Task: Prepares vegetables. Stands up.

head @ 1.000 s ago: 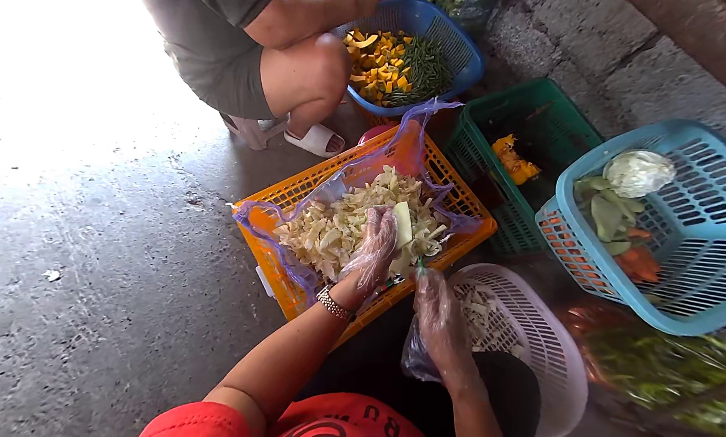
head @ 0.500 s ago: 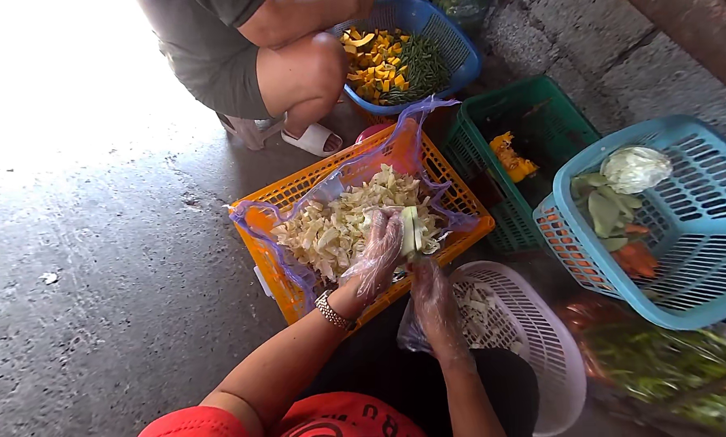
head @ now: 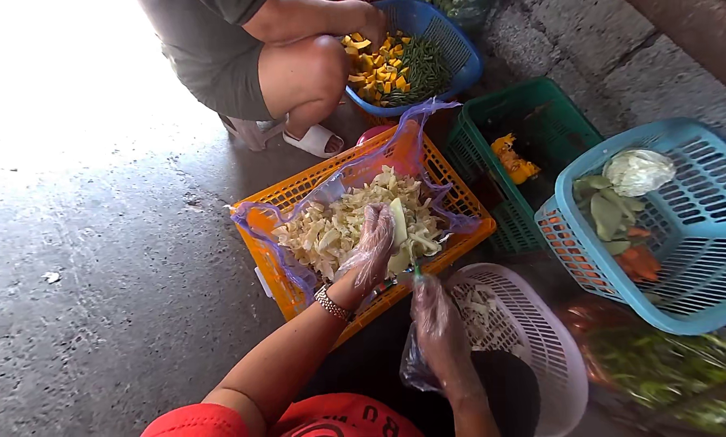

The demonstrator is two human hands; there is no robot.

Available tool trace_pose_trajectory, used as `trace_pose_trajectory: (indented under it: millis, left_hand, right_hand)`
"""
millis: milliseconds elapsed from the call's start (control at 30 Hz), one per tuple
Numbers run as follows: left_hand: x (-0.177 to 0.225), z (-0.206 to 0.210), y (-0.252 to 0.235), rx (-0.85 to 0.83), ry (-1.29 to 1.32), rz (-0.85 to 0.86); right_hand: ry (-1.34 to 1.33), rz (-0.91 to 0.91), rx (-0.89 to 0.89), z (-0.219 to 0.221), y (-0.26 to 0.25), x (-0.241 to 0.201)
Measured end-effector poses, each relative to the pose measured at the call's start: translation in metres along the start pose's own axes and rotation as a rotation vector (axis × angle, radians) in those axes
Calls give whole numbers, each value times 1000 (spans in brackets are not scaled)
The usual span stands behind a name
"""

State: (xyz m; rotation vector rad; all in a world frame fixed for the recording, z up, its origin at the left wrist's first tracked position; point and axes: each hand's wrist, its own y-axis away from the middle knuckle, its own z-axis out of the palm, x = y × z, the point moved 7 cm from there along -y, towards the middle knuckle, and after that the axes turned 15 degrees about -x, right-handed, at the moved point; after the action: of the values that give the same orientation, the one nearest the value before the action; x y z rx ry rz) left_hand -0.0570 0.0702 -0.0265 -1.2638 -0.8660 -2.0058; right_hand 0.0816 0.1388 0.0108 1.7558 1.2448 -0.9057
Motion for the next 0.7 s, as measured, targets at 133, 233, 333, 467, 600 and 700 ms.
trace_pose_trajectory:
  millis: [133, 233, 333, 467, 600, 700]
  left_hand:
    - [2, 5, 1, -17, -40, -25]
    - [5, 8, 2, 7, -22, -27]
    - [6, 9, 4, 6, -8, -24]
    - [4, 12, 6, -11, -37, -45]
    - [5, 22, 16, -64, -43, -66]
    - [12, 25, 22, -92, -134, -22]
  right_hand:
    - [119, -19, 75, 5, 12, -2]
    - [132, -18, 88, 4, 11, -3]
    - [145, -29, 88, 4, 8, -4]
    - [165, 19, 81, 2, -4, -3]
    - [139, 187, -20, -6, -34, 1]
    - [63, 294, -164, -10, -56, 14]
